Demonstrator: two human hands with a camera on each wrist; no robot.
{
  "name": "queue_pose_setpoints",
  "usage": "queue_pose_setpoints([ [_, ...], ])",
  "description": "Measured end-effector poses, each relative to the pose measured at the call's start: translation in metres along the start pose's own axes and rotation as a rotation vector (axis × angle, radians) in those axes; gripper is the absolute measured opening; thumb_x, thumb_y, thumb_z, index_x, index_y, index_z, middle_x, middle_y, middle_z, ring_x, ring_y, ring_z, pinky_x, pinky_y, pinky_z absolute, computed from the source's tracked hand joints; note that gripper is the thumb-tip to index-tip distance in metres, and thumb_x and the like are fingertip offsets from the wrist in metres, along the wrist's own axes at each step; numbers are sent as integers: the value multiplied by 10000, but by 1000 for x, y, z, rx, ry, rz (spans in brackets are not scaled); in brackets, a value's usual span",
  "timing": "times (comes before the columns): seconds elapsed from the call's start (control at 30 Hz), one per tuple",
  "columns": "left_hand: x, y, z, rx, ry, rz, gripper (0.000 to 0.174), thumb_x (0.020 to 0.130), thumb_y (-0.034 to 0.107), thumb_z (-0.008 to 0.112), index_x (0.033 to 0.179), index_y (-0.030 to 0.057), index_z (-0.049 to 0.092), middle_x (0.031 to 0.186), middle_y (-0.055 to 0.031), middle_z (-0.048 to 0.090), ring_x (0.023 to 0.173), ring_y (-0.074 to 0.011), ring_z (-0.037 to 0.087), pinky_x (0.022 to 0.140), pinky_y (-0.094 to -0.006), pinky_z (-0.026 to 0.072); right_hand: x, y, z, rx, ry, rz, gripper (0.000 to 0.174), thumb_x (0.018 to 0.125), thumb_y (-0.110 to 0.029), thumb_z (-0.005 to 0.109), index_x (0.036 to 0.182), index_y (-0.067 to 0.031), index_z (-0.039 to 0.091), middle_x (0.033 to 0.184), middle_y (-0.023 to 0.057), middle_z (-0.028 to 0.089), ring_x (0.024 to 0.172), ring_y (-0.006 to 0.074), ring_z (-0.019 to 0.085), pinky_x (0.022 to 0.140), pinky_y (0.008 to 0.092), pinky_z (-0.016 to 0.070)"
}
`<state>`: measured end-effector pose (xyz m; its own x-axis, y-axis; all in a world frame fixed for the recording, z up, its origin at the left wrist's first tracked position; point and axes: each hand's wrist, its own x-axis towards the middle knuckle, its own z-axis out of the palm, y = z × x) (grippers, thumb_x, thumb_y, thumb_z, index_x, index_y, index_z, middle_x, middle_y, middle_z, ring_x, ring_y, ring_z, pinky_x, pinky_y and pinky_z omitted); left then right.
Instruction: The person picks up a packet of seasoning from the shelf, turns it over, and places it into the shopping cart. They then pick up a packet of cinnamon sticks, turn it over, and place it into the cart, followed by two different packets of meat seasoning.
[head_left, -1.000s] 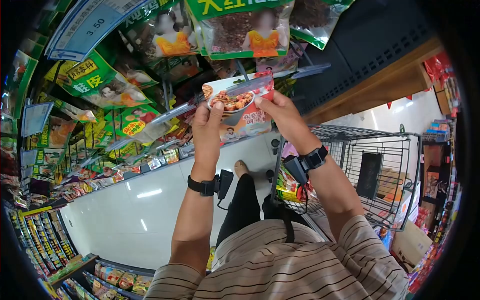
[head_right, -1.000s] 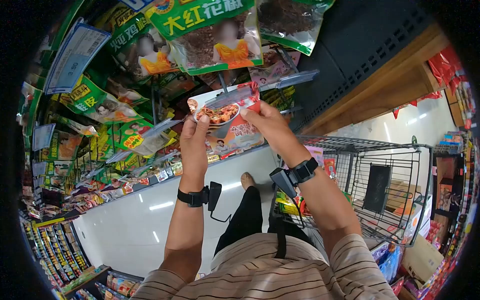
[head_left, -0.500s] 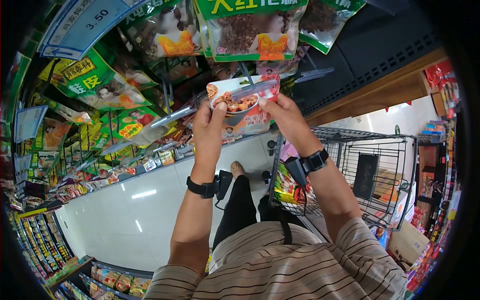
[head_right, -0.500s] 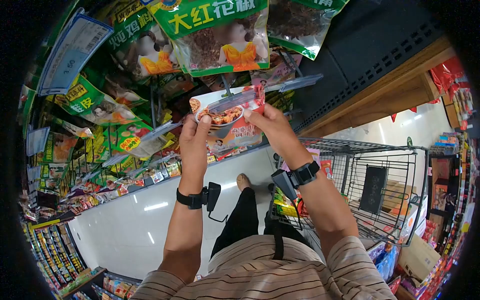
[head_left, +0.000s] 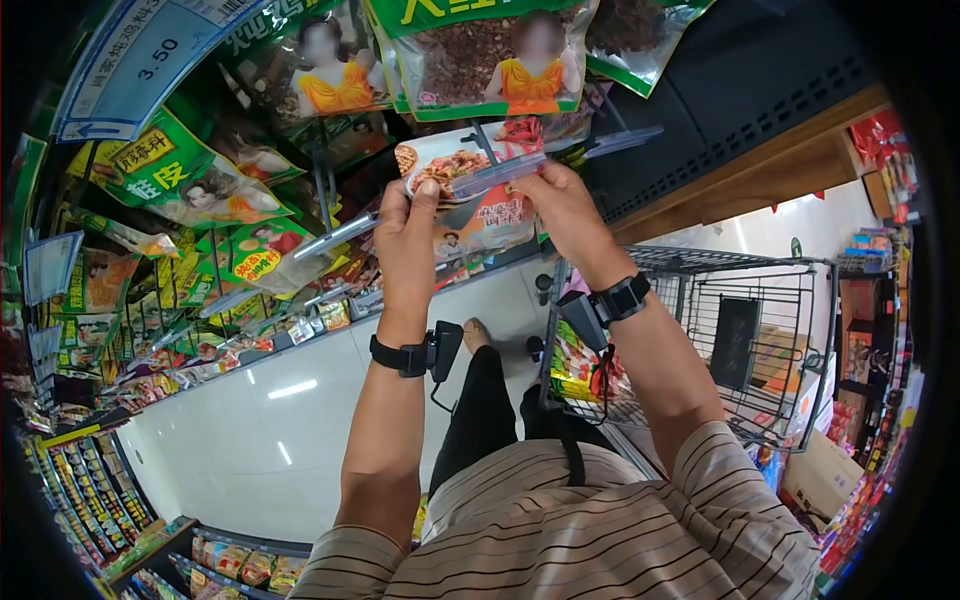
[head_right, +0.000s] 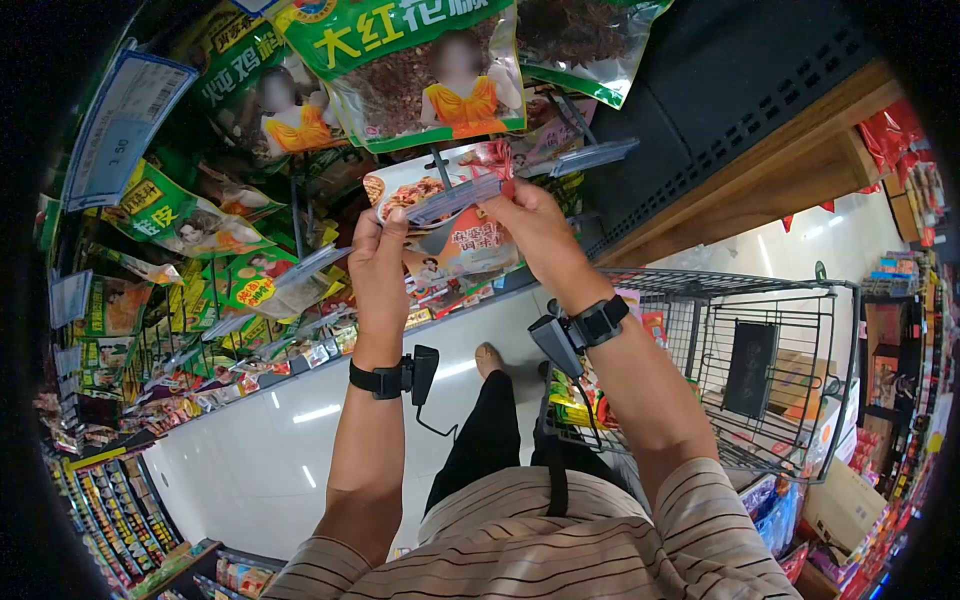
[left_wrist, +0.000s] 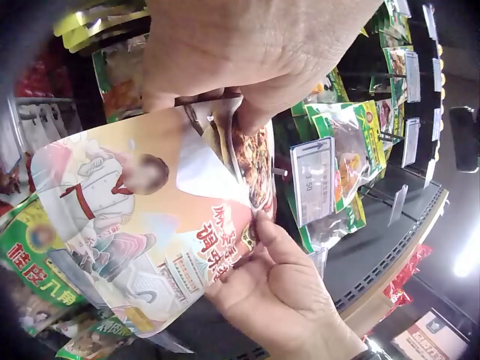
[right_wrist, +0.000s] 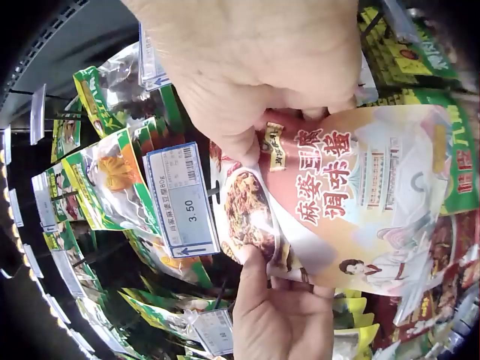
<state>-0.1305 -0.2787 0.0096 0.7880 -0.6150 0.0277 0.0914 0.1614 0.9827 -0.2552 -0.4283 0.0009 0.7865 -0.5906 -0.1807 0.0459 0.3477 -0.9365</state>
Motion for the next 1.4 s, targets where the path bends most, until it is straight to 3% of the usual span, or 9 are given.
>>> queue_pose_setpoints([
  [0.17, 5, 3, 2, 56, 18, -29, 236, 1015, 265, 577, 1059, 36, 610, 955, 9, 627, 898, -44, 524, 828, -222, 438, 7, 0, 2, 5, 53, 61, 282, 929, -97, 590, 1203, -33, 606, 1049, 28, 671, 923, 97, 631, 826, 255, 501],
  [0.4, 44, -7, 6, -20, 100, -39, 261, 985, 277, 605, 1069, 30, 607, 870, -6, 624, 648, -81, 561, 505, -229, 433, 26, 11, 8, -158, 163, -177, 323, 968, -226, 603, 1222, -27, 598, 1089, 24, 619, 974, 102, 553, 849, 243, 442],
  [0.53, 71, -14, 8, -60, 202, 5, 378, 944, 285, 658, 1171, -13, 605, 987, -49, 643, 854, -148, 581, 724, -328, 454, 9, 21, -16, -326, 107, -166, 323, 1001, -255, 559, 1221, -20, 593, 1130, 37, 613, 1022, 134, 556, 894, 268, 443],
  [0.73, 82, -20, 7, 17, 187, 32, 270, 970, 182, 596, 1129, -33, 559, 1005, -92, 638, 891, -175, 621, 781, -299, 495, -88, 26, -46, -205, -65, 39, 290, 1025, -250, 512, 1194, -34, 604, 1159, 63, 646, 1098, 160, 608, 942, 305, 474],
  [0.93, 22, -53, -20, 240, 202, 129, 395, 976, 220, 601, 1282, -8, 501, 1221, -138, 595, 1119, -213, 577, 988, -347, 446, -176, 29, -84, -181, -46, 289, 296, 1026, -255, 516, 1178, -16, 603, 1122, 96, 672, 1058, 174, 642, 912, 320, 513],
  [1.03, -60, -53, -12, 186, -83, -52, 472, 986, 295, 599, 1342, 8, 481, 1266, -134, 581, 1169, -216, 568, 1025, -362, 428, -213, 55, -105, -97, -100, 243, 318, 1024, -292, 518, 1162, -20, 606, 1092, 92, 678, 1026, 174, 652, 870, 316, 530],
  [1.1, -111, -53, -4, 365, -149, -236, 497, 997, 362, 570, 1342, 10, 503, 1263, -120, 591, 1169, -209, 573, 987, -367, 454, -225, 75, -118, -296, -154, 270, 330, 1017, -319, 532, 1140, -23, 611, 1068, 89, 681, 983, 172, 660, 834, 309, 540],
  [1.2, -155, -62, -20, 612, -522, -542, 510, 1001, 412, 536, 1299, -1, 549, 1206, -125, 630, 1133, -228, 607, 939, -358, 479, -257, 80, -120, -136, -155, 311, 309, 970, -299, 557, 1096, -27, 629, 1012, 83, 684, 905, 172, 671, 775, 301, 549],
  [1.4, -202, -45, 0, 631, -552, -677, 521, 999, 441, 534, 1275, 0, 559, 1141, -138, 650, 1069, -220, 638, 895, -347, 506, -277, 78, -128, -177, -176, 321, 281, 925, -273, 548, 1070, -51, 641, 972, 80, 688, 883, 172, 674, 734, 288, 544],
])
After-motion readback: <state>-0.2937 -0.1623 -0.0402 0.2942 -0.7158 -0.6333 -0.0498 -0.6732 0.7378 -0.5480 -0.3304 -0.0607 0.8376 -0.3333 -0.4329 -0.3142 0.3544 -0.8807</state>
